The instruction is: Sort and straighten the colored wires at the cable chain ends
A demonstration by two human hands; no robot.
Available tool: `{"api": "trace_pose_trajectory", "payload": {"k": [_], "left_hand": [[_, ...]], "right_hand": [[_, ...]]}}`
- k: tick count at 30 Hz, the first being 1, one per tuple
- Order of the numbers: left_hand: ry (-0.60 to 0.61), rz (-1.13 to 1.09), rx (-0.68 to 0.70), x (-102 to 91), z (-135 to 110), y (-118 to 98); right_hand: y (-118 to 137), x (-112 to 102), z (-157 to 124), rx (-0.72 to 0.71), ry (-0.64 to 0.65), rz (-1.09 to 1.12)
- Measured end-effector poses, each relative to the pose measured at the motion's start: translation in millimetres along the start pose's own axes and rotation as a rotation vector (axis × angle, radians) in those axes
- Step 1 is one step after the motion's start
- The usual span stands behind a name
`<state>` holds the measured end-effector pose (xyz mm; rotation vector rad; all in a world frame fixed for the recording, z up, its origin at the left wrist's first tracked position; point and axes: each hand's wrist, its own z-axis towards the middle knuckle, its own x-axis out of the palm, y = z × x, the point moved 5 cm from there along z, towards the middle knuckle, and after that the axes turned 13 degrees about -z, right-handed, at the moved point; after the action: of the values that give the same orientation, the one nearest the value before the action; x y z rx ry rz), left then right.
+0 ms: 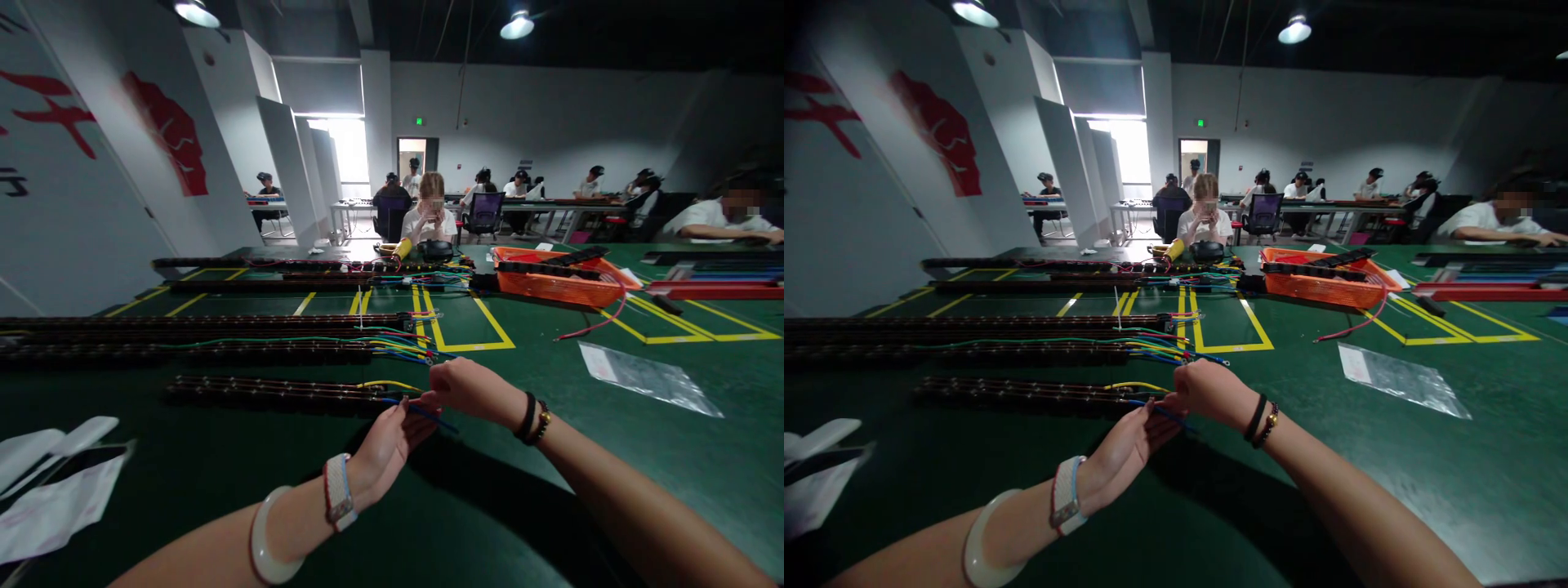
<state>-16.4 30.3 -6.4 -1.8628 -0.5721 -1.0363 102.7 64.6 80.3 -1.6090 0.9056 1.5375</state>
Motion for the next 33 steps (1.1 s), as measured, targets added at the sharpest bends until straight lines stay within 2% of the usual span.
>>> {"api": "trace_pose_trajectory", "payload": {"k": [4, 11, 16, 19, 22, 25, 33], "left_hand": [[-0.035, 0.001, -0.006, -0.4, 0, 1], [-0.068, 0.019, -0.009, 3.9, -3, -1], [0.000, 0.226, -0.198, 10.2, -10, 7], [0.044, 0.397, -0.195, 10.1, -10, 11], [0.083, 0.499, -0.178, 10.0, -10, 14], [0.114, 0.509, -0.179, 12.1, -11, 14], [0.139, 0.482, -0.176, 12.2, -10, 13]], "right_hand": [[12, 7, -5, -0.021, 0.070, -0.024], [20, 15, -4, -0.121, 0.020, 0.010], [13, 14, 1, -0.191, -0.037, -0.011], [10, 22, 5, -0.237, -0.018, -0.030], [7, 29, 8, -0.214, 0.016, -0.032], [8, 32, 8, -0.166, 0.054, -0.054], [16, 29, 7, -0.153, -0.013, -0.180]]}}
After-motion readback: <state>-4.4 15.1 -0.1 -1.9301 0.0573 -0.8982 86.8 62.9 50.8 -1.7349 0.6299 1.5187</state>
